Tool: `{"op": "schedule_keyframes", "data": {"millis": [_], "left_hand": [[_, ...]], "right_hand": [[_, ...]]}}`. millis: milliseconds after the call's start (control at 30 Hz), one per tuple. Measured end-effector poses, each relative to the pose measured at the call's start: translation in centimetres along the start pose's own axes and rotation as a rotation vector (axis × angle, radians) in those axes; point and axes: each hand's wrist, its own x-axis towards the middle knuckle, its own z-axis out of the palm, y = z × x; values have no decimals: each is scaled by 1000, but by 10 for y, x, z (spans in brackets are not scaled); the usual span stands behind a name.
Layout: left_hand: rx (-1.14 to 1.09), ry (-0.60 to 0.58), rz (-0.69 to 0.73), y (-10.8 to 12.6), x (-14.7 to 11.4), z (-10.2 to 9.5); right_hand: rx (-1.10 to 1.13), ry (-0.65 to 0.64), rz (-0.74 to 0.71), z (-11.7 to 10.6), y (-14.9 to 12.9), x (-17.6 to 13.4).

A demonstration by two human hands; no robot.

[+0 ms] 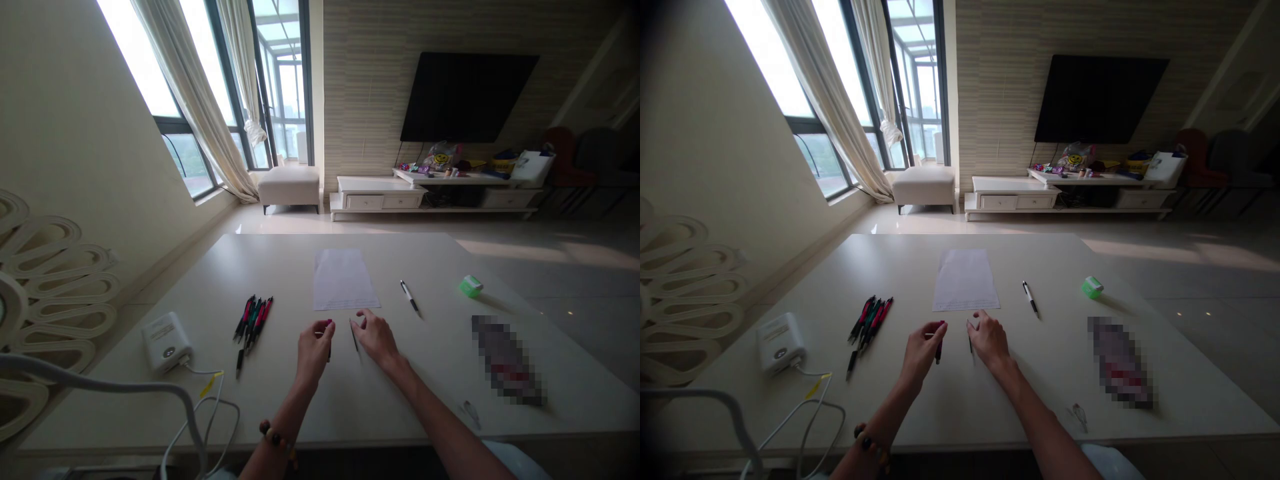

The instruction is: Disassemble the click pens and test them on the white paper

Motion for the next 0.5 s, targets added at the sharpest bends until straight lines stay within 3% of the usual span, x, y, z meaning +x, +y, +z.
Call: {"op": "schedule_keyframes", "data": {"millis": [167, 333, 500], "left_hand": [[188, -3, 33, -15, 13, 11], [235, 11, 38, -18, 22, 22], [257, 25, 75, -2, 21, 7]], "right_hand": [[101, 127, 25, -27, 12, 6], [150, 157, 24, -45, 25, 6], [190, 121, -8, -55, 34, 2]]}}
